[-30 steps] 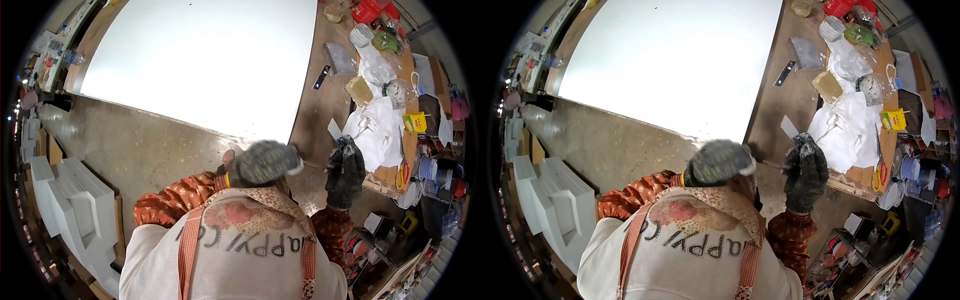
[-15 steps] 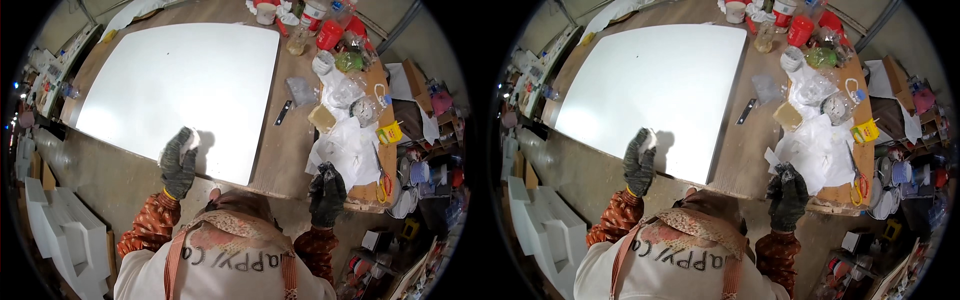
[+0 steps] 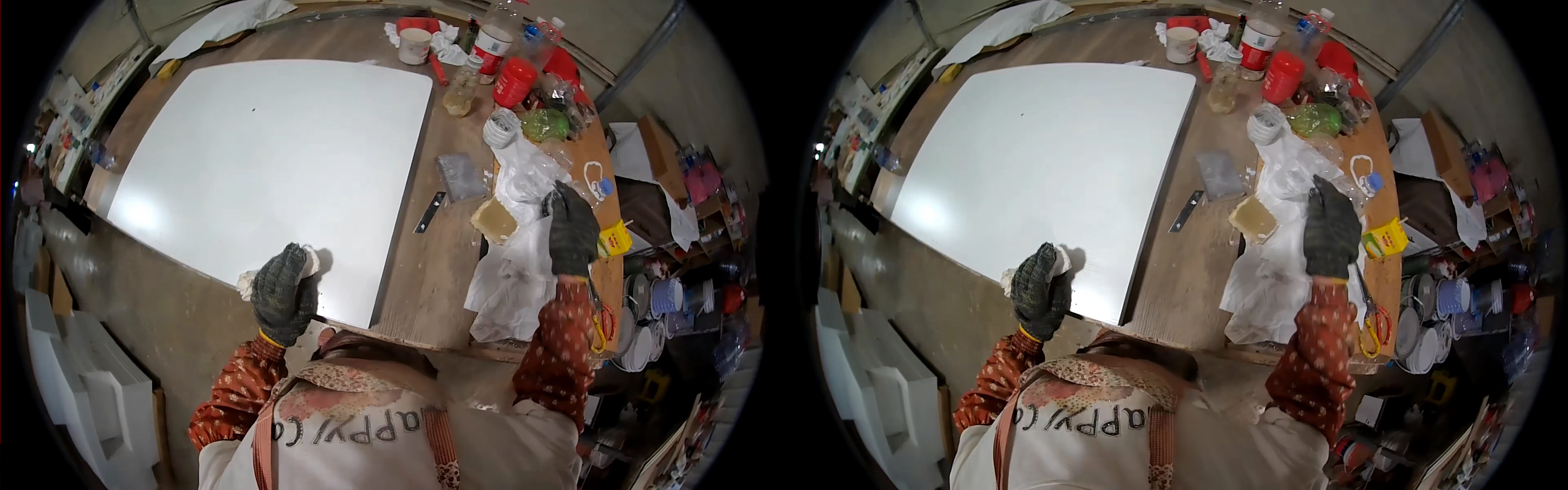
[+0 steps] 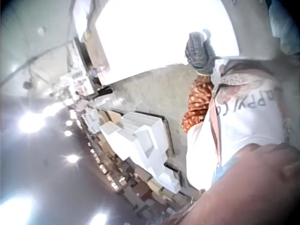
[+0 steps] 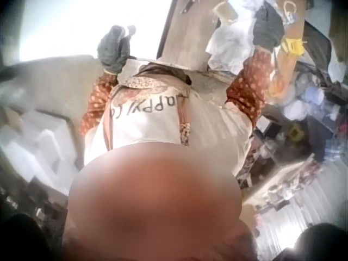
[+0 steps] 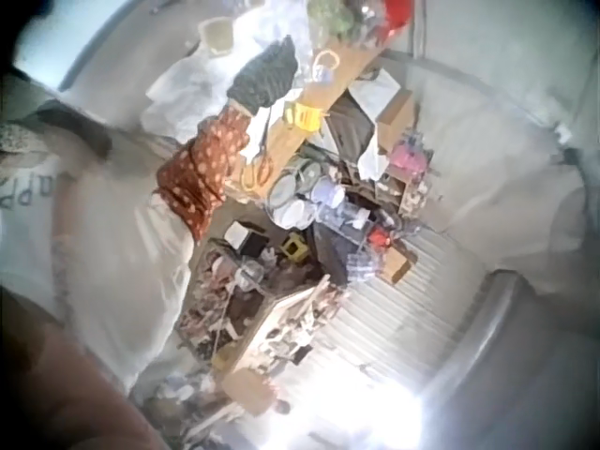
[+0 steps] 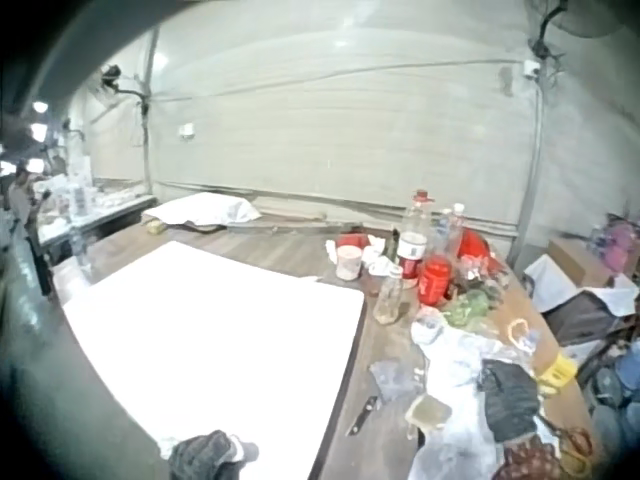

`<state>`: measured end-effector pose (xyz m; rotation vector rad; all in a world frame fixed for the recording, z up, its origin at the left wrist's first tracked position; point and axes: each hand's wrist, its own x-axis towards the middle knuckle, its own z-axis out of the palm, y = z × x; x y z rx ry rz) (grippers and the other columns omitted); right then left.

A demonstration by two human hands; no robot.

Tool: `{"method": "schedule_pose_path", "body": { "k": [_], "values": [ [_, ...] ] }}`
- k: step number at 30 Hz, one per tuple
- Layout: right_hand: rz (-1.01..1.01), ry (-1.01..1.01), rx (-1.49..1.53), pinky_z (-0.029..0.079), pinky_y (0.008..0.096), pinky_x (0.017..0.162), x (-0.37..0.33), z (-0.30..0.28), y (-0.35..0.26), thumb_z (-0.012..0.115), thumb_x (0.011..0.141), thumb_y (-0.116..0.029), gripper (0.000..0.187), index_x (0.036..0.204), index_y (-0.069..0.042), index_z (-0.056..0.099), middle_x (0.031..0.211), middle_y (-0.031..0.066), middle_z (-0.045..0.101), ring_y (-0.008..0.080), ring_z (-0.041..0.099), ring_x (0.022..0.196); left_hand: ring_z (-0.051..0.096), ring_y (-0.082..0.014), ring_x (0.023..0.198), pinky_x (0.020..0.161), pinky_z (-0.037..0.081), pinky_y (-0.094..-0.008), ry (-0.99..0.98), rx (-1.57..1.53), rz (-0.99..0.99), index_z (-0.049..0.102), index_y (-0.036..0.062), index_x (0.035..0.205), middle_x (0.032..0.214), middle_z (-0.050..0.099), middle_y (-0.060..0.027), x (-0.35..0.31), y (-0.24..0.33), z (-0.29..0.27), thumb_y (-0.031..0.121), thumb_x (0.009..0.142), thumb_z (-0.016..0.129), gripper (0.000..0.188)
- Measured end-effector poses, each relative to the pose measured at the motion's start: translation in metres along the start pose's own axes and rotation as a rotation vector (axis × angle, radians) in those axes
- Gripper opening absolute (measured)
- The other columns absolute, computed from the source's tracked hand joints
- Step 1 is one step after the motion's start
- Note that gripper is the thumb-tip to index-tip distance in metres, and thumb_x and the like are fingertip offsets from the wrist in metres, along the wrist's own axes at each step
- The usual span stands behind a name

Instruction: The person wipes the surface of a whiteboard with a cloth and a sponge, pours a liquid from a bottle onto the board, and uses a scraper to clean the edges.

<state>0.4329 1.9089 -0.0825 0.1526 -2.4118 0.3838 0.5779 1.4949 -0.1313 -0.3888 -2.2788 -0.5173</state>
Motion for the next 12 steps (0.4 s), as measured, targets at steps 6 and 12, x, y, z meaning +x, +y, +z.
{"method": "schedule_pose_path", "body": {
  "k": [6, 12],
  "values": [
    [-0.102, -0.316, -0.202, 0.038, 0.0415, 0.097, 0.018, 0.029, 0.012, 0.056, 0.086, -0.025, 0.031, 0.114, -0.012, 0.062, 0.116, 0.0152, 0.059, 0.0312, 0.051, 0.113, 0.061, -0.0360, 0.093, 0.080, 0.050, -0.0430, -0.028, -0.021, -0.042, 0.054, -0.0004, 0.117, 0.107, 0.061, -0.0201, 0.001, -0.001, -0.001, 0.005, 0.076, 0.066, 0.043],
    [-0.498, -0.567, 0.036, 0.044, 0.0371, 0.090, 0.008, 0.038, -0.051, 0.061, 0.085, -0.023, 0.028, 0.110, -0.010, 0.063, 0.110, 0.0164, 0.061, 0.0308, 0.058, 0.102, 0.061, -0.0364, 0.095, 0.083, 0.049, -0.0440, -0.036, 0.054, -0.017, 0.053, 0.0002, 0.119, 0.111, 0.060, -0.0210, -0.006, -0.001, -0.001, 0.007, 0.077, 0.065, 0.044]
  ]
}}
